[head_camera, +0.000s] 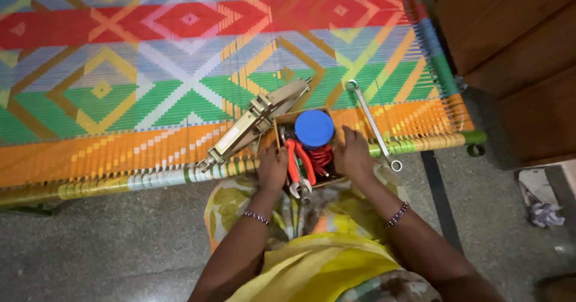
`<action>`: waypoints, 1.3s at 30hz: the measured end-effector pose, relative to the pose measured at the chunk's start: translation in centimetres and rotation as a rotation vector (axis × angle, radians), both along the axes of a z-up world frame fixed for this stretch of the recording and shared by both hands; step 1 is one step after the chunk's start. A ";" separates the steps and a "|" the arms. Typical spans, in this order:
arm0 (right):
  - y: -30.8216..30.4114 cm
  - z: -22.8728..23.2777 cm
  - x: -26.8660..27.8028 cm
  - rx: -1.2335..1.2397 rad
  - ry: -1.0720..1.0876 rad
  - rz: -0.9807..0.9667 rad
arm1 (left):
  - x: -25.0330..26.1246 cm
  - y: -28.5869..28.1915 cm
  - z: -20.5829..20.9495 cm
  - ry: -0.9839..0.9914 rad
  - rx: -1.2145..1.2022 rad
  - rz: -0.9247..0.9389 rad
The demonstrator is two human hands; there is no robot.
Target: The person sits on the floor and uses a wrench to tighten a bolt on a scissor car jack. They rotate the jack to access different sides and continue tightening the bolt with the wrench.
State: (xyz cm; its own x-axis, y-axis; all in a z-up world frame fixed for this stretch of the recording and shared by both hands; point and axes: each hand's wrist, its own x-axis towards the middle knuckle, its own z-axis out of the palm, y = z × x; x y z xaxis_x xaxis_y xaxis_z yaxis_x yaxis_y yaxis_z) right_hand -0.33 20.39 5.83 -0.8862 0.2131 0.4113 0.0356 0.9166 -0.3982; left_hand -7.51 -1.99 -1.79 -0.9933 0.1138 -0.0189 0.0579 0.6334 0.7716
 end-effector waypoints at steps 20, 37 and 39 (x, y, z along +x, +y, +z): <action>18.0 -13.1 -6.6 -0.192 -0.808 -0.524 | -1.9 1.0 -4.2 -0.084 -0.417 -0.260; 20.0 -0.6 -7.9 -0.479 0.000 -0.592 | -10.5 19.2 -7.4 0.064 -0.355 -0.383; 20.0 0.4 -7.7 -0.482 -0.004 -0.600 | -11.5 21.1 -5.4 -0.039 -0.288 -0.302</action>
State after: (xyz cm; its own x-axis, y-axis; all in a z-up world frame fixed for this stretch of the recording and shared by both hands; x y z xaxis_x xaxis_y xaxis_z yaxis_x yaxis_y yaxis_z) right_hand -8.04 40.35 6.21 -0.5636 0.8127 0.1480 0.4743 0.4650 -0.7476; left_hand -19.02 19.14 -7.16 -0.9141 0.3843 -0.1297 0.2481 0.7828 0.5707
